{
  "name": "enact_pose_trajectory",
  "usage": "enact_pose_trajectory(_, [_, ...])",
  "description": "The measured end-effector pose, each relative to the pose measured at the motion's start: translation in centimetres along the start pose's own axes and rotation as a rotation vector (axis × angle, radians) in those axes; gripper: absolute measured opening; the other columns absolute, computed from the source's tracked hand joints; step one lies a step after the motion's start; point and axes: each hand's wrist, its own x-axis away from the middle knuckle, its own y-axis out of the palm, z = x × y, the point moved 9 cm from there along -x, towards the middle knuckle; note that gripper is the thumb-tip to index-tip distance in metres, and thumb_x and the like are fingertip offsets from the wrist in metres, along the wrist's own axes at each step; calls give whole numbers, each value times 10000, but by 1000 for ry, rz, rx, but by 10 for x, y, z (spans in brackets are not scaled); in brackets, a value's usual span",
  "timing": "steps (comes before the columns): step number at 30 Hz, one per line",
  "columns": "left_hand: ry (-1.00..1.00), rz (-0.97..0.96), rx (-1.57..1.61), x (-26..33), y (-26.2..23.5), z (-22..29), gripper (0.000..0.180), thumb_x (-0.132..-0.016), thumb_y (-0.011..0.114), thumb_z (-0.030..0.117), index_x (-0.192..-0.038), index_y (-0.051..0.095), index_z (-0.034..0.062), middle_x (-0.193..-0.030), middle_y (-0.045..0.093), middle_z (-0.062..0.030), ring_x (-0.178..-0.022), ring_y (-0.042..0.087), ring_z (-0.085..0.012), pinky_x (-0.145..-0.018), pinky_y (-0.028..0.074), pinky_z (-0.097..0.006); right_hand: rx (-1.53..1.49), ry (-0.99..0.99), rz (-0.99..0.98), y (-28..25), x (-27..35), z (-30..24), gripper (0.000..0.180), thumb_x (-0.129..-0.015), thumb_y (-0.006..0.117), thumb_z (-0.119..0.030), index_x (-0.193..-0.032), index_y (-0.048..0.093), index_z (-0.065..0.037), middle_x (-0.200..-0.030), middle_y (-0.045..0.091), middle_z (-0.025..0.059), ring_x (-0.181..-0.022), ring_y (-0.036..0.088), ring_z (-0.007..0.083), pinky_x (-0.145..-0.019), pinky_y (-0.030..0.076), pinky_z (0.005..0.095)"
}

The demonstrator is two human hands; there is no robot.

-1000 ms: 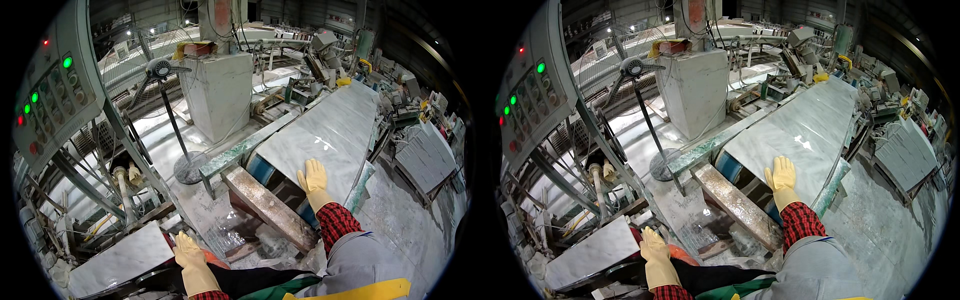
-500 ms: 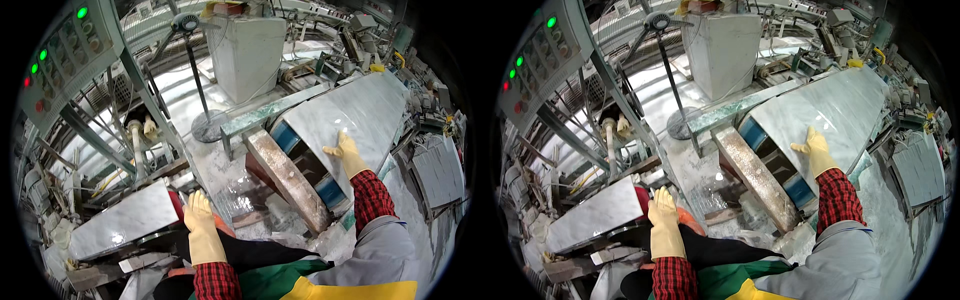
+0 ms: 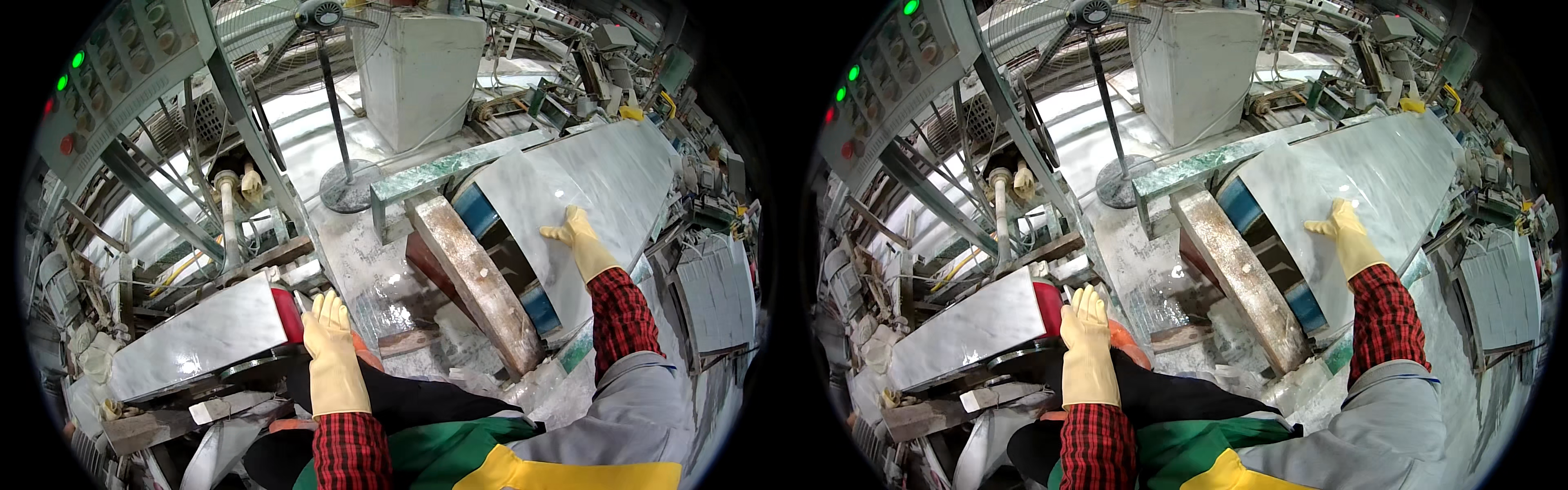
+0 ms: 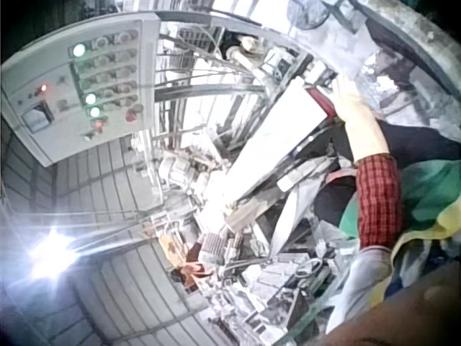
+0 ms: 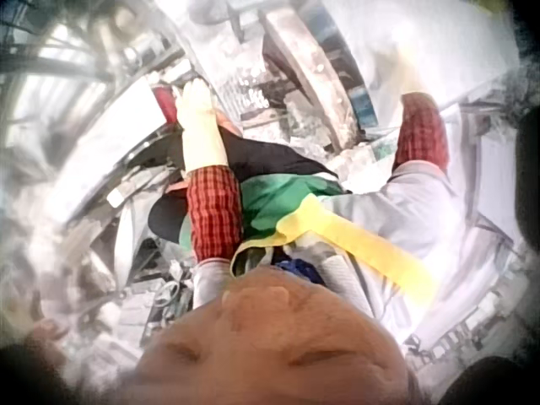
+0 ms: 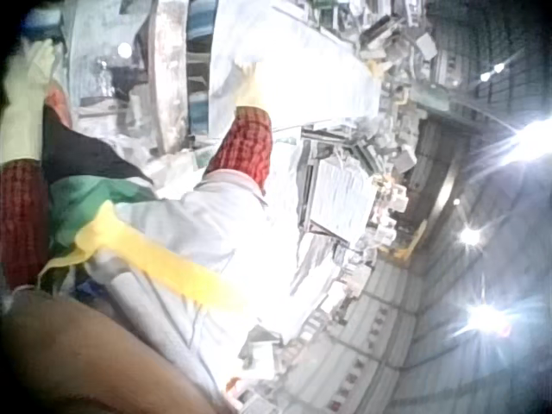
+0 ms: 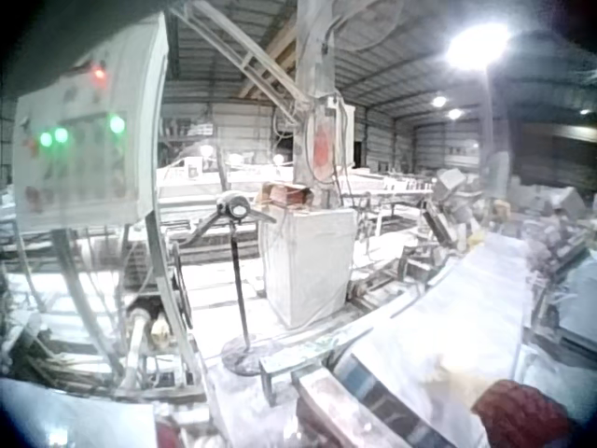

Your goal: The person repeatedly picks up rectangular white tiles from a conveyor belt, wipes their surfaces with gloved hands, and places them onto a stack. The task involves continuous handling of individual tiles in a factory setting.

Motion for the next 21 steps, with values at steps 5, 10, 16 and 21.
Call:
enact_pose_trajectory(5, [-61,-98,47,-13,1,-12,546,-1020,326,427,-1395,452,50,-1427,502,-122,-1230,545,-244,-935,519,-376,-505,-155,-69,40,-44,35,664,-706,849,-317,-1166,546,54,-1108,635,191,-972,608,230,-835,494,375])
enact_pose_trajectory(10, [-30,-50,-45,-3,9,-10,566,-1036,275,430,-1374,457,14,-1385,526,-186,-1225,552,-305,-924,524,-380,-338,-322,-2,21,48,-48,356,-808,747,-293,-893,531,-23,-778,440,18,-731,417,159,-664,413,358])
enact_pose_trajectory(16, [-18,-65,-17,-4,3,-6,572,-1035,273,435,-1381,454,17,-1372,538,-183,-1211,564,-293,-916,525,-360,-379,-337,-44,36,70,-91,381,-810,728,-321,-932,525,-23,-795,503,42,-746,480,149,-694,437,308])
enact_pose_trajectory(21, [-52,-181,16,-18,1,-12,605,-1029,312,479,-1453,366,50,-1472,405,-227,-1272,496,-351,-1007,475,-444,-300,-374,32,46,76,-104,375,-816,715,-314,-945,525,-18,-784,516,61,-757,504,155,-699,446,322])
